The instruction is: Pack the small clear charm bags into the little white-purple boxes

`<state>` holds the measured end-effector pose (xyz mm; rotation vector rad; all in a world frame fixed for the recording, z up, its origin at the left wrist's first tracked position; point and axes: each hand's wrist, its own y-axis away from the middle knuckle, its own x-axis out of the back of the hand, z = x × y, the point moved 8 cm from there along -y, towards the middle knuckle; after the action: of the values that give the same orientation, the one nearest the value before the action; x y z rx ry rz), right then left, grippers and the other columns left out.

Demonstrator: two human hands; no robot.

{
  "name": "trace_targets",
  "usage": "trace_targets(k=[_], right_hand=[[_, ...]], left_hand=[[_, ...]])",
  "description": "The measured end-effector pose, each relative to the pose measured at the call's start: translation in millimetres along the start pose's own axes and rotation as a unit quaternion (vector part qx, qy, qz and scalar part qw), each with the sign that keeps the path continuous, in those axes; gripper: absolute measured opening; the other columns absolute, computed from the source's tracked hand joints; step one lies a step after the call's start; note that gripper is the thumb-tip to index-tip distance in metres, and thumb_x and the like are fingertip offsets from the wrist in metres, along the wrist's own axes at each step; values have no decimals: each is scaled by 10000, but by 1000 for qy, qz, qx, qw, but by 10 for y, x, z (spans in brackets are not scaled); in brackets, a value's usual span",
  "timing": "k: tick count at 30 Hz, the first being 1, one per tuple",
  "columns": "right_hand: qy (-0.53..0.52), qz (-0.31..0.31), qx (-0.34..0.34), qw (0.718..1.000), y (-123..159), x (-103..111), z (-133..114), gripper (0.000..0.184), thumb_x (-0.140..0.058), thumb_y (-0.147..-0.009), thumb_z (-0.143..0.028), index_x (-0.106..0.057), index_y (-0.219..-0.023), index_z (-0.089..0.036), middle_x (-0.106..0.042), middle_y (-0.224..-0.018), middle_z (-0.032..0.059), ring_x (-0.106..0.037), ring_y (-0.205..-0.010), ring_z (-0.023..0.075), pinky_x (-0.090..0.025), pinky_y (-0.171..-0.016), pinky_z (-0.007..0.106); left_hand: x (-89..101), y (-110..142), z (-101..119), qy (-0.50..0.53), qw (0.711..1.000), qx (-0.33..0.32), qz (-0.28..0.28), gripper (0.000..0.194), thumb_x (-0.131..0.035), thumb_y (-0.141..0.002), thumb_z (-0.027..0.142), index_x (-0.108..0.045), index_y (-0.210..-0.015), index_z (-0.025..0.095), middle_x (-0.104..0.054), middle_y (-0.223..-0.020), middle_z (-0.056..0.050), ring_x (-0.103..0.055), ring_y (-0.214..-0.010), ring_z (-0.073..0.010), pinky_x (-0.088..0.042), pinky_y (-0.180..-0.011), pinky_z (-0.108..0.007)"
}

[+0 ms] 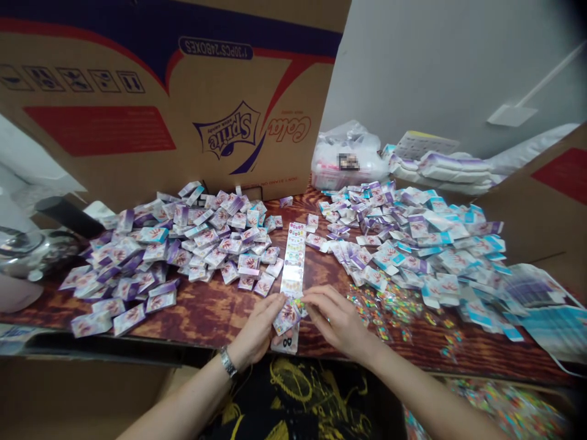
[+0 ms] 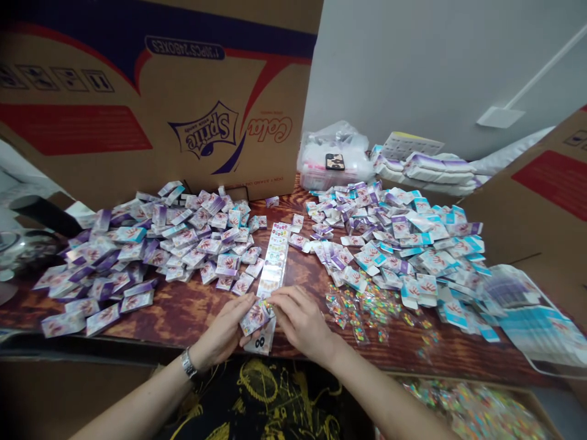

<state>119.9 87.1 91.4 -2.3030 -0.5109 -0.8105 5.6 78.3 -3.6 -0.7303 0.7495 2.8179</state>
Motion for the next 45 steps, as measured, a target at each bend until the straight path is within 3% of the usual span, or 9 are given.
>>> trace_targets(k=[4, 12, 14, 16, 20, 27, 33, 41, 45], right_hand=[[-61, 56, -110, 990, 63, -24, 144, 165, -490, -879, -179, -560, -1025, -212, -542, -1060, 97, -565, -976, 192, -533, -773, 313], [-267, -14, -262, 927, 174, -366, 527, 251, -594, -820, -248, -532, -1060, -208, -600, -927, 36, -602, -849, 150, -524, -743, 279], [-279, 10, -282, 918, 191, -374, 605, 233, -599, -815, -264, -536, -1028, -198, -606, -898, 29, -603, -826, 147, -518, -732, 274], [-262, 33, -286, 921, 195, -357, 626, 199, -588, -822, -276, -543, -999, -195, -608, -875, 25, -601, -804, 149, -513, -708, 272], [-198, 46, -261, 944, 168, -301, 527, 116, -570, -836, -276, -589, -916, -194, -616, -868, 29, -597, -800, 160, -499, -708, 279], [-172, 23, -201, 964, 110, -243, 384, 132, -514, -870, -252, -624, -920, -198, -630, -903, 42, -588, -871, 172, -470, -785, 310], [-320, 9, -279, 905, 173, -413, 581, 137, -583, -803, -261, -532, -913, -197, -596, -811, 7, -590, -743, 131, -497, -672, 259], [-225, -39, -205, 952, 11, -278, 378, 247, -549, -758, -97, -538, -980, -204, -547, -870, 3, -526, -696, 106, -459, -636, 238], [-246, -70, -235, 938, -25, -274, 399, 258, -566, -722, -63, -528, -938, -199, -528, -790, -22, -524, -658, 96, -454, -591, 215]], left_hand=[[-29, 12, 66, -20, 998, -54, -4, 331, -565, -809, 474, -521, -813, 146, -540, -619, 15, -512, -458, -77, -291, -313, -126], [46, 11, 102, -156, 985, -79, 0, 378, -434, -865, 511, -561, -972, 172, -595, -674, -16, -566, -517, -131, -401, -401, -193], [28, 94, 264, -320, 931, -175, 15, 360, -446, -875, 460, -583, -1073, 192, -645, -887, -67, -623, -786, -190, -507, -662, -276], [-57, 206, 360, -481, 834, -269, 18, 422, -538, -834, 411, -532, -1205, 211, -585, -1155, -109, -537, -1071, -259, -443, -908, -379], [-136, 290, 298, -630, 698, -339, 24, 530, -529, -836, 248, -376, -1337, 167, -528, -1229, -157, -481, -1144, -281, -425, -942, -445], [-158, 263, 298, -610, 707, -355, 26, 480, -470, -819, 120, -377, -1288, 169, -547, -1173, -142, -521, -1099, -244, -463, -913, -396], [-247, 332, 337, -631, 669, -392, 22, 497, -419, -808, 58, -365, -1292, 158, -534, -1153, -143, -497, -1102, -244, -444, -938, -402], [-337, 343, 286, -648, 629, -430, 2, 511, -366, -832, 35, -310, -1331, 134, -501, -1184, -163, -453, -1141, -254, -426, -966, -429], [-368, 361, 317, -649, 613, -451, -3, 525, -366, -841, 42, -299, -1348, 160, -508, -1190, -151, -453, -1152, -261, -428, -967, -440]])
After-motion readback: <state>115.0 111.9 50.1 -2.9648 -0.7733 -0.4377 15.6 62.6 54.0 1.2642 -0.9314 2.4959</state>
